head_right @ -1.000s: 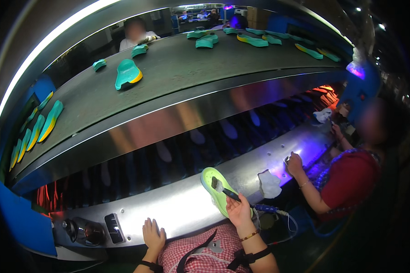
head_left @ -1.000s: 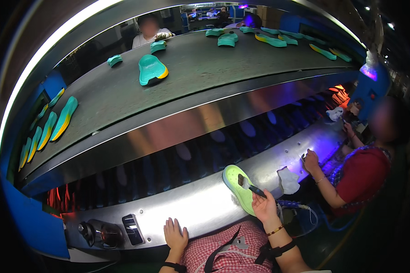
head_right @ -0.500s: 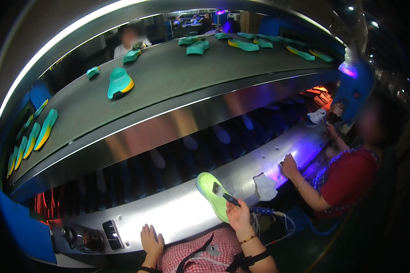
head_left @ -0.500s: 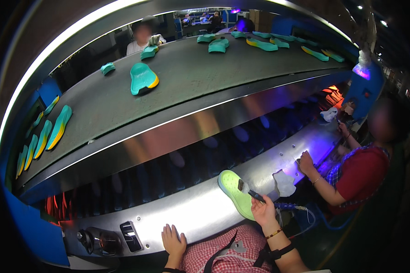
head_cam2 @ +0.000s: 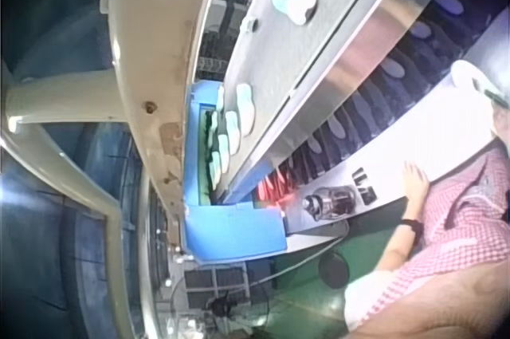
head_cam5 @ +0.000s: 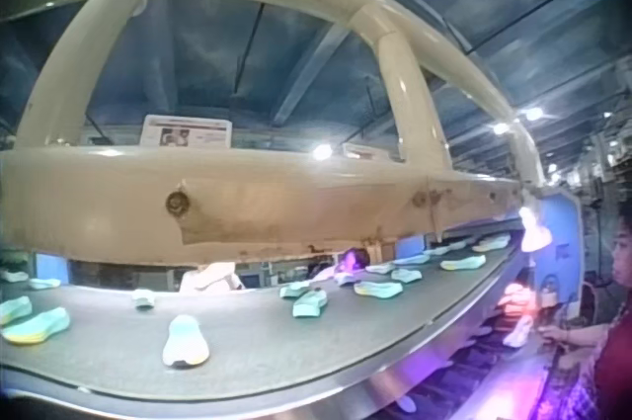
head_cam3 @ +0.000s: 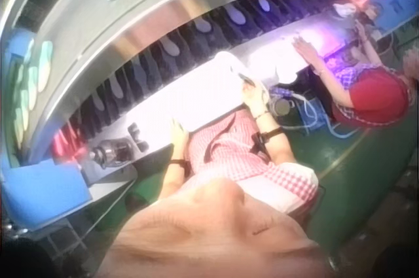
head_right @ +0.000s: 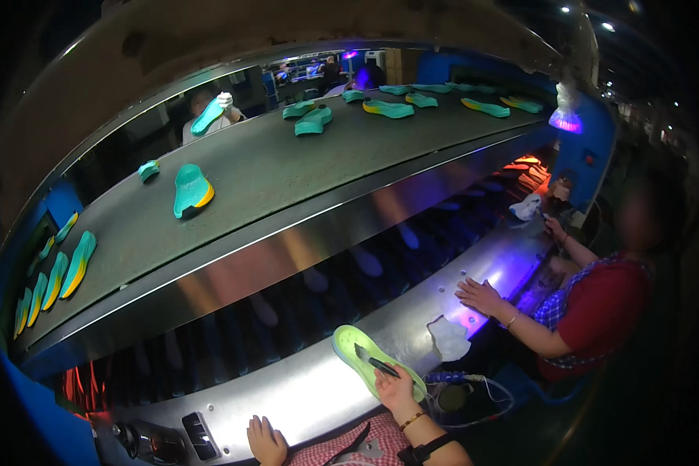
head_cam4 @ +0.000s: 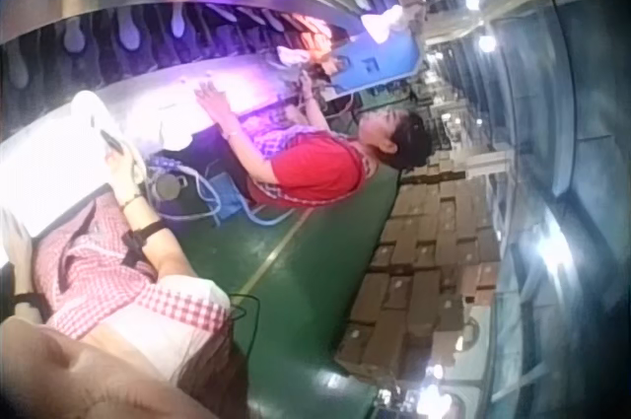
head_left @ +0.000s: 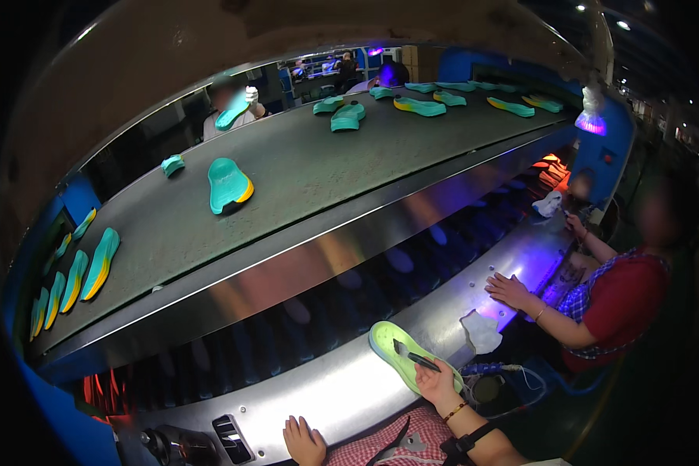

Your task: Apply adhesive to shoe insoles using a brush and place them on a conveyor belt.

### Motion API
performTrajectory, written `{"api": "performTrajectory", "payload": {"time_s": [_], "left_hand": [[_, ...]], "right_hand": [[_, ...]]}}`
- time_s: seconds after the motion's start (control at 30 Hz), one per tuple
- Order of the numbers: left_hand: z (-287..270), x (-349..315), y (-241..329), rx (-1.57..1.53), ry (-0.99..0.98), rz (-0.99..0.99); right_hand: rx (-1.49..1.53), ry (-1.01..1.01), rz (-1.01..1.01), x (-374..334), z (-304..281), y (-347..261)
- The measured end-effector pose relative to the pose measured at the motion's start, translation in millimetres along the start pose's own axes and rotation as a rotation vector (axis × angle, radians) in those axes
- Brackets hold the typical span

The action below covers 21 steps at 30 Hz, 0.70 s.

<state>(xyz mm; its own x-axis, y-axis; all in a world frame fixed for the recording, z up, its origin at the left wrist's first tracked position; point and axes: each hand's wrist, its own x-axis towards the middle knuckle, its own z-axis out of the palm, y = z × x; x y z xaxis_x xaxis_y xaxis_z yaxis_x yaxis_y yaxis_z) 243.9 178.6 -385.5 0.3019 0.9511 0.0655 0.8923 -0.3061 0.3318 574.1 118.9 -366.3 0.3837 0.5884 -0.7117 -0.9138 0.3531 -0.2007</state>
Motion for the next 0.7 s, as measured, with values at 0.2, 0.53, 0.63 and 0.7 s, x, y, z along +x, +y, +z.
{"api": "performTrajectory", "payload": {"time_s": [0.2,0.53,0.63,0.7], "left_hand": [[5,1,-5,-0.080,-0.293,-0.161],[10,5,-7,-0.110,-0.309,-0.193],[6,2,-4,-0.063,-0.289,-0.162],[33,-2,-30,-0.106,-0.163,-0.110]], "right_hand": [[-0.004,0.055,0.077,6,-5,0],[-0.022,-0.106,0.085,-8,-2,-10],[-0.050,-0.066,0.064,-13,0,-10],[-0.051,-0.122,0.075,-15,0,-10]]}}
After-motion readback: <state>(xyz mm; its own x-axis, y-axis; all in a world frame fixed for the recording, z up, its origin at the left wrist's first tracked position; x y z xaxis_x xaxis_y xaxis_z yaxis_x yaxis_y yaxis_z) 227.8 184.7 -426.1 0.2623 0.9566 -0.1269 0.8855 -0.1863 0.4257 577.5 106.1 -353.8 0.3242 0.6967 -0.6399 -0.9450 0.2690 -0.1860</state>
